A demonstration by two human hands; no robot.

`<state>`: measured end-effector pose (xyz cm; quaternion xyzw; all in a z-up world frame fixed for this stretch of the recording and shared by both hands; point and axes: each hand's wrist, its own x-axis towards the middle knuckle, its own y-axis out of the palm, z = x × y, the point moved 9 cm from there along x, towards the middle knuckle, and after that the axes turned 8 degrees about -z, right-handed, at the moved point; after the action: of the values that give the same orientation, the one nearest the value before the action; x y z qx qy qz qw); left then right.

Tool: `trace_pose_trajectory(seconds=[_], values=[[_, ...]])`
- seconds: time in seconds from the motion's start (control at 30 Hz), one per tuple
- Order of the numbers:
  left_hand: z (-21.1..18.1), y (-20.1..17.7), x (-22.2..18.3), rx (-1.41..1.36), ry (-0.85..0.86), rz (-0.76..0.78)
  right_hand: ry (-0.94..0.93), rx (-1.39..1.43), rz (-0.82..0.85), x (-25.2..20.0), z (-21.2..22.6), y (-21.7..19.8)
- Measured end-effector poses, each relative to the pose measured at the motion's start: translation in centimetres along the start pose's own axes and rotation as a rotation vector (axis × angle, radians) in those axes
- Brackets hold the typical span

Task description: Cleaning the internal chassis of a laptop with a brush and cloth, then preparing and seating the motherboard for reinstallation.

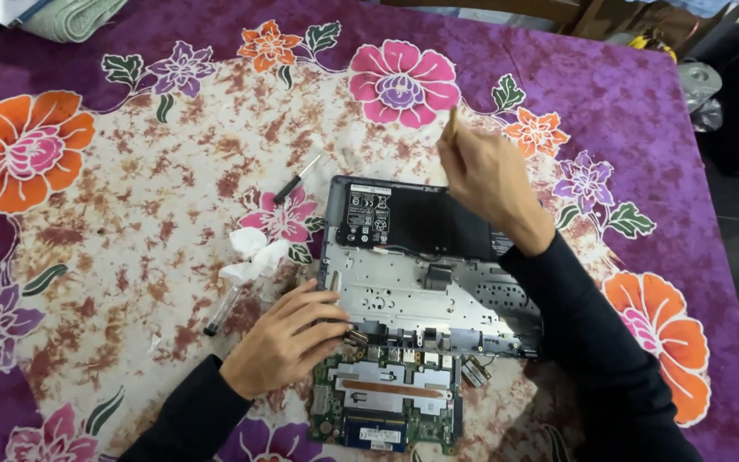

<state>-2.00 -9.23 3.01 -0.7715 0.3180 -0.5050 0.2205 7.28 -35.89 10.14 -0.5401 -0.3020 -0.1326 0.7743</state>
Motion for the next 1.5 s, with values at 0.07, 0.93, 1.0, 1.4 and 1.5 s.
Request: trace_pose_trajectory(seconds=[0.07, 0.93, 1.0, 1.4, 1.5], values=[[-0.5, -0.4, 0.3, -0.003, 0.015, -0.003, 0.027, 0.041, -0.021, 0.0, -0.1, -0.6], [-0.3, 0.1, 0.2, 0.009, 0.005, 0.001, 0.188, 0.027, 0.044, -3.3, -4.0, -5.1], [-0.3, 0.0, 0.3, 0.01, 0.002, 0.004, 0.261, -0.156, 0.153, -4.1, -5.6, -4.0], [0.2, -0.6, 1.3, -0.056, -0.014, -0.098, 0.202, -0.083, 0.106, -5.0, -4.2, -5.1], [0.2, -1.2, 5.2, -0.043, -0.03, -0.09, 0.191, -0.1, 0.069, -5.0, -4.0, -6.0]])
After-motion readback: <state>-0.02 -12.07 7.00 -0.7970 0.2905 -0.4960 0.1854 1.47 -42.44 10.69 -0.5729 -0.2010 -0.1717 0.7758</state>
